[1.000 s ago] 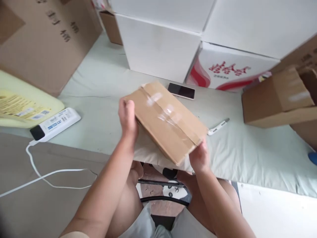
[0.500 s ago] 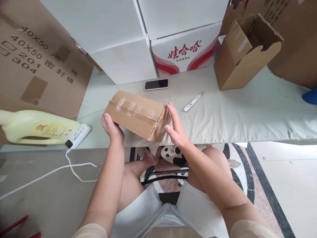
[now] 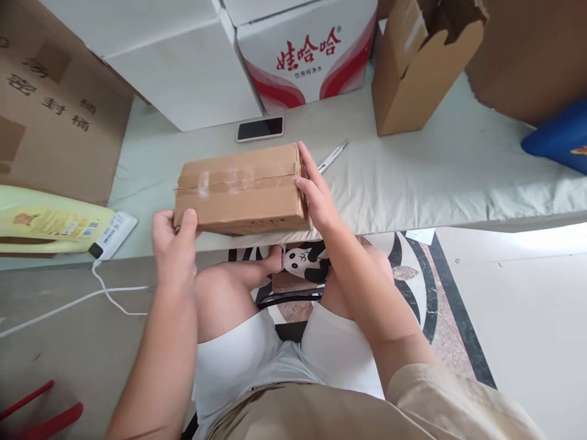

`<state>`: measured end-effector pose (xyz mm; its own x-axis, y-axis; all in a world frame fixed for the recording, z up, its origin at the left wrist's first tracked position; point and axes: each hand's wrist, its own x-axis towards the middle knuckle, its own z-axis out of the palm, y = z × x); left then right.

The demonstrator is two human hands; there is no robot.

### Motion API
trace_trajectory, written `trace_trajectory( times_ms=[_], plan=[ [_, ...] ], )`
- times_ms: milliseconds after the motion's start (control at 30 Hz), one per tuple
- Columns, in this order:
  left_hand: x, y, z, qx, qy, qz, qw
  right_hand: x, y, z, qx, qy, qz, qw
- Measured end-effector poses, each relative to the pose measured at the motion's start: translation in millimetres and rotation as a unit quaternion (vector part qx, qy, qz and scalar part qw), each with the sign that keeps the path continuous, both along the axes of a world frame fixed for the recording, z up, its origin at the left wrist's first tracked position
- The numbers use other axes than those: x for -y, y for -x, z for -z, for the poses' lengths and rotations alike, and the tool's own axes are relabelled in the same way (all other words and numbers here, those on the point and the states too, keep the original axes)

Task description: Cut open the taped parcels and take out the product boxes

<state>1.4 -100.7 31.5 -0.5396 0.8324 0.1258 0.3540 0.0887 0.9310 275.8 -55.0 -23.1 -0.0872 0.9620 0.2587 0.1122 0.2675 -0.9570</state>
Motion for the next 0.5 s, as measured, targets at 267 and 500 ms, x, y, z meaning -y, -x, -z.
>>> trace_trajectory(
  times_ms=[267, 500],
  plan=[
    [-6, 2, -86.1, -0.191, 0.257, 0.097, 0.942, 0, -3, -0.1, -0.054, -0.012, -0.001, 0.998],
    [-56, -20, -64.5, -0.192, 0.040, 0.160, 0.967, 10, -9, -2.5, -0.039, 0.002, 0.008, 0.999]
  ],
)
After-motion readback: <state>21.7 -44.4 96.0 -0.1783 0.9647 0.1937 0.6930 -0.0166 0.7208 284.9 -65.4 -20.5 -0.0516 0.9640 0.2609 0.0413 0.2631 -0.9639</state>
